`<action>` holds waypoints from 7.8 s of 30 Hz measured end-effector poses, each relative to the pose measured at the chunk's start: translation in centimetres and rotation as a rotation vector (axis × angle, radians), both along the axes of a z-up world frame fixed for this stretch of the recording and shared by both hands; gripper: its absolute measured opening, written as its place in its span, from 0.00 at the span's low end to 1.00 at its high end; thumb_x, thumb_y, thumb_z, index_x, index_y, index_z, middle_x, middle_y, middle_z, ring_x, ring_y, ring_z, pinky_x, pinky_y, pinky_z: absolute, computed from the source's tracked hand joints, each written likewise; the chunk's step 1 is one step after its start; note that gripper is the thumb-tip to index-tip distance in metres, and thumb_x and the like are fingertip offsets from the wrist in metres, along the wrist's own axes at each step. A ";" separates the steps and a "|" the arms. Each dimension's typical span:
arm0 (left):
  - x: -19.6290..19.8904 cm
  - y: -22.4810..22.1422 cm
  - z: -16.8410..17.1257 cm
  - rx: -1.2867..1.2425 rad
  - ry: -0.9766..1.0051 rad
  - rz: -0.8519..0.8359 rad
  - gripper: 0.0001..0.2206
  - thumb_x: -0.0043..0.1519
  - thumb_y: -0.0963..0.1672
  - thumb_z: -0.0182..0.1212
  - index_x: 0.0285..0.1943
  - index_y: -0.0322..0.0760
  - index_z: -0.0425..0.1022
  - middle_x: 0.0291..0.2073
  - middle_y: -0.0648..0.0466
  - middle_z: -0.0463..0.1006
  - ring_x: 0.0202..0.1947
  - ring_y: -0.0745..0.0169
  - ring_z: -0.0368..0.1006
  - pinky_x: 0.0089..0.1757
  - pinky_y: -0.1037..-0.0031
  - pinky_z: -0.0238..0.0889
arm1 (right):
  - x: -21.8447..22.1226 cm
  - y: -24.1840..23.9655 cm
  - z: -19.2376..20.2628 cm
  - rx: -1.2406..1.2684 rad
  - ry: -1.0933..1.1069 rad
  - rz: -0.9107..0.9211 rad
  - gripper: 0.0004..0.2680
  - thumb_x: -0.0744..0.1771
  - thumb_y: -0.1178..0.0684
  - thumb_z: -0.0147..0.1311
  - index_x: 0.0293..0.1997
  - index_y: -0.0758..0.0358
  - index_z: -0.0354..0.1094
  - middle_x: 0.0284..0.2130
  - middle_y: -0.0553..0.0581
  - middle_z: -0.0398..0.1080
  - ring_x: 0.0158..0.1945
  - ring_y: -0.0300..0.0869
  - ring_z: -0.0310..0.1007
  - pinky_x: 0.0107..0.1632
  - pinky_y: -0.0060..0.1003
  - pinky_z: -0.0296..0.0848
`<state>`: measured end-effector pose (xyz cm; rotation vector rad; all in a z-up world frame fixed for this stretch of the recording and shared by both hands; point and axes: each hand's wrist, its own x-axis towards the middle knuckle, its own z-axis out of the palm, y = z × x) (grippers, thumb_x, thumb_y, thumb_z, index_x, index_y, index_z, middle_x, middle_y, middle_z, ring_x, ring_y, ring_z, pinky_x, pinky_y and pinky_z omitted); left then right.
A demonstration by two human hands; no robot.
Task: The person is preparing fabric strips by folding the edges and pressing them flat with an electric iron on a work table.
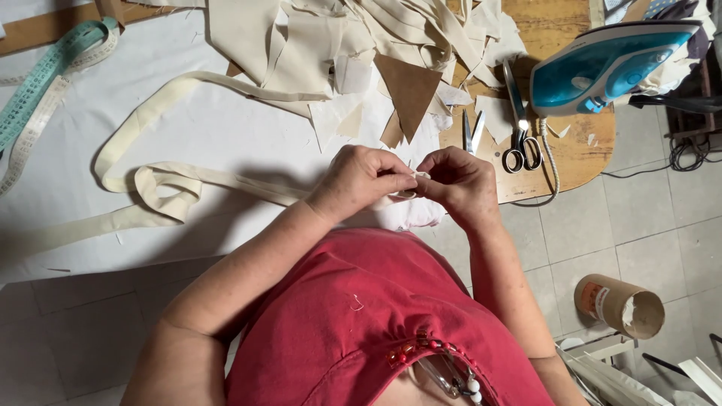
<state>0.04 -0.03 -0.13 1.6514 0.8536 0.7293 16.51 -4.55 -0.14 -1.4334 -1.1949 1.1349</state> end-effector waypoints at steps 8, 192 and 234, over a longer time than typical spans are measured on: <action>-0.1 -0.1 0.1 -0.123 -0.088 -0.027 0.06 0.54 0.44 0.62 0.32 0.37 0.77 0.17 0.53 0.77 0.23 0.70 0.72 0.28 0.79 0.66 | 1.0 0.0 -0.4 -0.018 0.172 -0.082 0.10 0.55 0.67 0.62 0.32 0.77 0.64 0.19 0.65 0.67 0.21 0.43 0.71 0.27 0.35 0.75; -15.0 -2.6 -14.1 0.559 0.747 0.507 0.19 0.43 0.47 0.69 0.40 0.45 0.67 0.35 0.57 0.65 0.37 0.55 0.63 0.33 0.64 0.56 | -8.1 -3.2 -2.4 -0.578 -0.869 0.188 0.19 0.61 0.44 0.54 0.57 0.49 0.56 0.29 0.68 0.70 0.34 0.62 0.70 0.38 0.52 0.69; -23.2 -0.6 -13.4 -0.017 0.869 0.168 0.12 0.54 0.54 0.57 0.42 0.56 0.74 0.28 0.54 0.76 0.39 0.55 0.69 0.46 0.61 0.51 | -11.6 3.4 -2.9 0.046 -1.264 0.895 0.21 0.60 0.38 0.52 0.58 0.46 0.57 0.23 0.57 0.71 0.26 0.52 0.73 0.38 0.45 0.74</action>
